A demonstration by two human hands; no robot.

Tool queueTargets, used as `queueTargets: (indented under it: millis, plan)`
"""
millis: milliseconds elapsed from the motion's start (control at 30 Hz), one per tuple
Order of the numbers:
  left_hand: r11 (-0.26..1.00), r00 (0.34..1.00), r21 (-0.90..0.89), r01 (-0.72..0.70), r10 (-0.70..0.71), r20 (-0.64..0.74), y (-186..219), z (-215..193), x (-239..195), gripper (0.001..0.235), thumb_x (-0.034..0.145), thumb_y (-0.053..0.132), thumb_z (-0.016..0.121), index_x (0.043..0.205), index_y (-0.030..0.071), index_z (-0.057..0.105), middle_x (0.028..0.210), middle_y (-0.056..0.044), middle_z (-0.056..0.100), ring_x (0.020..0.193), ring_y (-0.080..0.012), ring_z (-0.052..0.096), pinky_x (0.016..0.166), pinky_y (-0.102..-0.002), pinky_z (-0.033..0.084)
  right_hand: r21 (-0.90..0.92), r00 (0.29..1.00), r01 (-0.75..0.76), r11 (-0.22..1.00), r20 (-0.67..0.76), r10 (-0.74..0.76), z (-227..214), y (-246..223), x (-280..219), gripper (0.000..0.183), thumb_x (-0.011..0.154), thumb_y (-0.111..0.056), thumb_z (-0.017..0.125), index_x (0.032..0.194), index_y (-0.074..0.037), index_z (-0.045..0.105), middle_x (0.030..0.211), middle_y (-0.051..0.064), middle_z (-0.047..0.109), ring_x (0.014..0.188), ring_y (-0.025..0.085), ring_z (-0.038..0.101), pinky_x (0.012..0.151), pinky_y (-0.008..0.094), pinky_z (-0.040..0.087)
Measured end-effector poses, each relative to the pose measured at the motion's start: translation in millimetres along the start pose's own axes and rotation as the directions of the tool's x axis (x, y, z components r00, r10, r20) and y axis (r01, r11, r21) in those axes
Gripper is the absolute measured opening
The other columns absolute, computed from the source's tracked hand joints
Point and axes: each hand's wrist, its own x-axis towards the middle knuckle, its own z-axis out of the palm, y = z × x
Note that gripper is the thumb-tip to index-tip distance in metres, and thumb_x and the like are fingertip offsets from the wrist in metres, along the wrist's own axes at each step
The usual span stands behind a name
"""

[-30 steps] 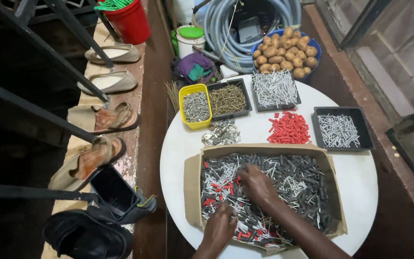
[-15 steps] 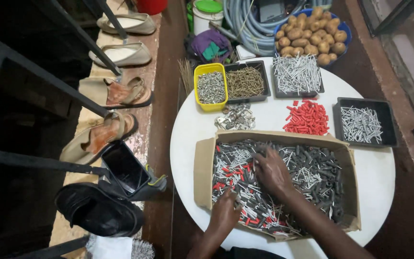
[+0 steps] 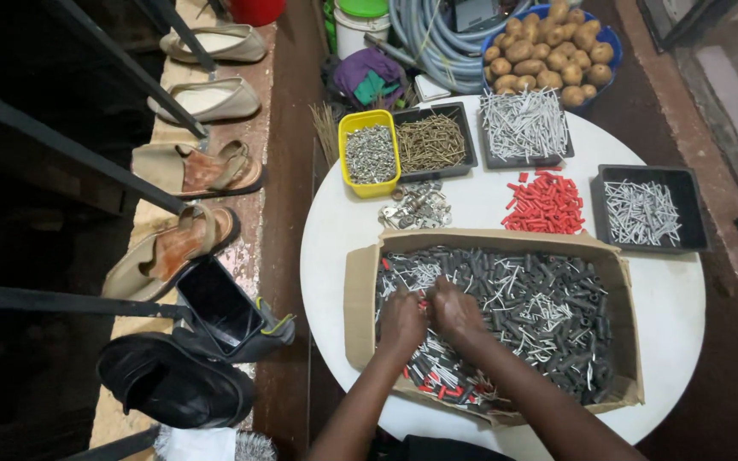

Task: The person sorts a mixed pile of metal fasteners, including nails and wall anchors, from a cardboard box into separate containers on a white table. The hands pick up individual items and place them into yellow and black trays or directly onto the table surface.

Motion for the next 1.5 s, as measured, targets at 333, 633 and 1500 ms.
queueTargets:
  millis: [333,633,1500]
  plan:
    - [0.979,0.99,0.149,-0.14,0.14,0.009,-20,21,24,0.012,0.084,0.011,0.063,0.089,0.005,0.072,0.088,-0.014,0.065,0.09,-0.0342,0.067,0.075,-0.045,0.055,0.998,0.988,-0.064,0.012,0.061,0.141,-29,51,-18,0.032,0.094,-0.009,0.053,0.124,0.0,0.056,0.118,0.021,0.07,0.103,0.028,0.07,0.09,0.039,0.057]
    - [0.968,0.977,0.135,-0.212,0.213,0.007,-27,22,19,0.005,0.08,0.007,0.065,0.084,0.007,0.068,0.08,-0.013,0.067,0.087,-0.0343,0.067,0.075,-0.048,0.054,0.959,0.956,-0.205,-0.198,0.239,0.17,-25,28,14,0.012,0.094,-0.014,0.061,0.102,-0.006,0.062,0.086,0.01,0.071,0.072,0.019,0.072,0.066,0.027,0.062]
    - [0.01,0.813,-0.913,0.408,-0.46,0.358,-28,44,23,0.032,0.09,0.03,0.052,0.111,0.014,0.07,0.088,-0.009,0.071,0.07,-0.021,0.072,0.052,-0.027,0.049,-0.218,0.986,0.089,0.972,0.16,-0.054,43,20,54,0.023,0.081,-0.031,0.062,0.083,-0.009,0.067,0.069,0.01,0.069,0.07,0.031,0.073,0.062,0.041,0.059]
